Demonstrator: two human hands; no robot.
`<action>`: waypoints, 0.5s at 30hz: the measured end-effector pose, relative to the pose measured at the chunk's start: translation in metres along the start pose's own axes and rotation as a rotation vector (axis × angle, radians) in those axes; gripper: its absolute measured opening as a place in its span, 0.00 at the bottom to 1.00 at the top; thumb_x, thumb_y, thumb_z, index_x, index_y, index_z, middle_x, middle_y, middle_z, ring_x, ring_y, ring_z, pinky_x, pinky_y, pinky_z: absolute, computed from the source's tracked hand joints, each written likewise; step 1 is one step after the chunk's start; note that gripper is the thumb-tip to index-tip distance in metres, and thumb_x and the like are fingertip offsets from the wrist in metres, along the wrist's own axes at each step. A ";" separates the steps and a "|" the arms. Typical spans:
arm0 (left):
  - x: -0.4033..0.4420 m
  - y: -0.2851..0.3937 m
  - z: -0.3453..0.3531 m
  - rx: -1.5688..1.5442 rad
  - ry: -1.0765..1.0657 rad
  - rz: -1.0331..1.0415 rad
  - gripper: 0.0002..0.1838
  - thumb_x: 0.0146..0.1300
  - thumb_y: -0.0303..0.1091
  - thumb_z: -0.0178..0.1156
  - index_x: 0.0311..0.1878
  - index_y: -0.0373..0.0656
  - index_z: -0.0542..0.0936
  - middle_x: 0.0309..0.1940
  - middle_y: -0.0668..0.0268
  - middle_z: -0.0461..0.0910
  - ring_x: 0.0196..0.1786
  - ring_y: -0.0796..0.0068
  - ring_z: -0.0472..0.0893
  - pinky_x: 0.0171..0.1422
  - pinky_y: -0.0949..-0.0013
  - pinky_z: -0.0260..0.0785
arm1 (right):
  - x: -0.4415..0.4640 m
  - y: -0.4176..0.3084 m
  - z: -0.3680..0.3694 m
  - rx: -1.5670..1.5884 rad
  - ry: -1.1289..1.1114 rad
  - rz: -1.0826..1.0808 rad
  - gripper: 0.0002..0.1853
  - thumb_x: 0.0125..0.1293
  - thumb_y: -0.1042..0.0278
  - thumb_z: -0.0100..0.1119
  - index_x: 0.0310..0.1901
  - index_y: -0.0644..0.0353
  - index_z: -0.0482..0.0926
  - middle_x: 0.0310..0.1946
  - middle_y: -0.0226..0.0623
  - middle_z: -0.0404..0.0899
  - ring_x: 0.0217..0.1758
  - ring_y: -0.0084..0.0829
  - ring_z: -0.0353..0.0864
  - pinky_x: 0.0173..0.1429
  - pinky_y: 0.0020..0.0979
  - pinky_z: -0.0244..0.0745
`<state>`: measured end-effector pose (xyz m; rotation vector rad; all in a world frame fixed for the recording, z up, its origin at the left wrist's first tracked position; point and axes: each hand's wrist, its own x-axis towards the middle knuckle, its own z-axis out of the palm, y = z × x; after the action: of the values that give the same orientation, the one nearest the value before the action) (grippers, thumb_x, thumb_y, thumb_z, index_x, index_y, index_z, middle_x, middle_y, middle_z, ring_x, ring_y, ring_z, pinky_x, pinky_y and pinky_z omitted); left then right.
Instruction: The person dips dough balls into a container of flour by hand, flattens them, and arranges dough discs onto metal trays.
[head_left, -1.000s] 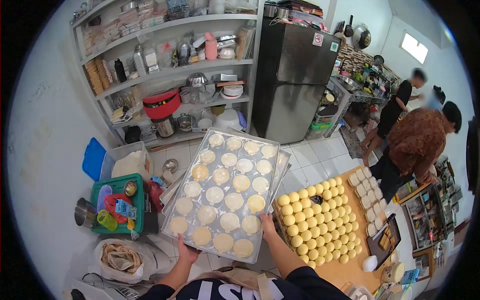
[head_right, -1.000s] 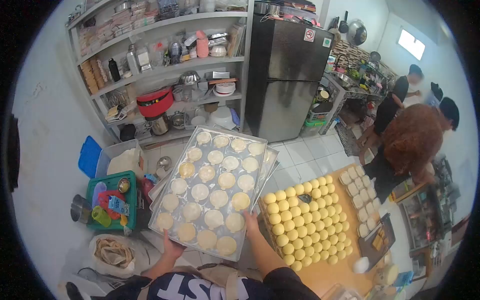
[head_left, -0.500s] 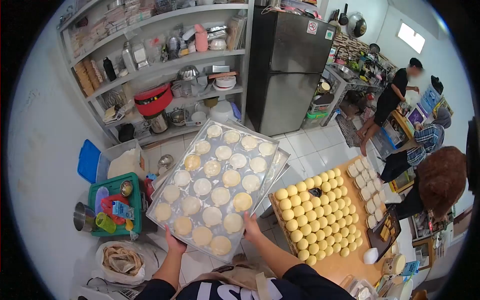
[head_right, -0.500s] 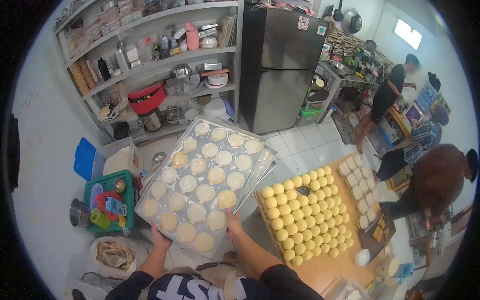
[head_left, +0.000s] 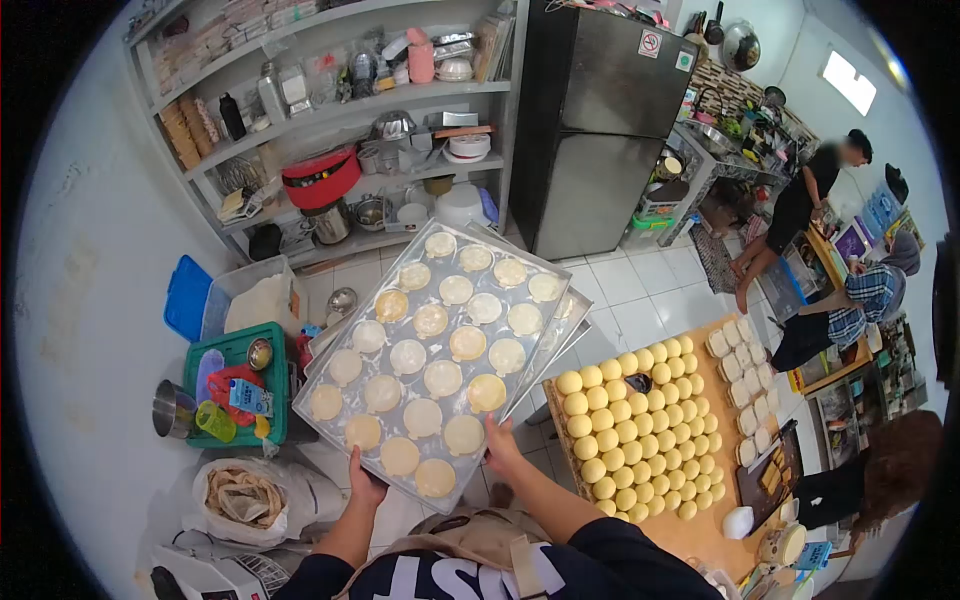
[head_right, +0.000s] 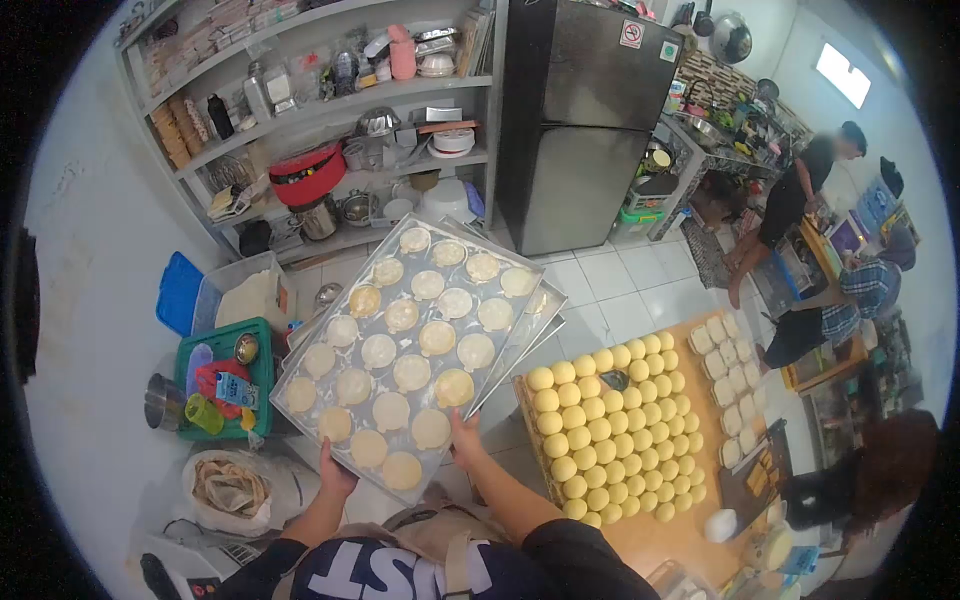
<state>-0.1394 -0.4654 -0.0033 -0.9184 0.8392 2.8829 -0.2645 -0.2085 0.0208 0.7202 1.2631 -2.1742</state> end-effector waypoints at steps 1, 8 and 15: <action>-0.001 -0.001 0.003 -0.006 0.001 -0.002 0.33 0.64 0.61 0.46 0.66 0.50 0.64 0.62 0.62 0.69 0.65 0.57 0.68 0.67 0.48 0.58 | 0.003 0.001 -0.003 -0.018 -0.024 -0.032 0.36 0.70 0.54 0.50 0.69 0.46 0.38 0.65 0.40 0.56 0.64 0.38 0.64 0.59 0.47 0.70; 0.004 -0.013 0.005 0.080 -0.066 -0.161 0.29 0.64 0.56 0.47 0.64 0.51 0.66 0.62 0.62 0.69 0.62 0.56 0.69 0.64 0.41 0.59 | 0.031 -0.020 -0.020 -0.121 -0.023 -0.092 0.36 0.69 0.50 0.50 0.69 0.50 0.42 0.67 0.44 0.55 0.66 0.43 0.63 0.60 0.52 0.69; 0.000 -0.015 0.009 0.186 -0.062 -0.226 0.29 0.65 0.51 0.49 0.65 0.48 0.64 0.63 0.61 0.66 0.65 0.54 0.65 0.62 0.34 0.58 | 0.026 -0.044 -0.016 -0.262 0.054 -0.076 0.32 0.71 0.51 0.47 0.68 0.52 0.47 0.63 0.43 0.63 0.62 0.42 0.69 0.56 0.52 0.73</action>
<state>-0.1418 -0.4481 -0.0047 -0.8411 0.9149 2.5777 -0.3100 -0.1799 0.0232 0.6352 1.5896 -2.0069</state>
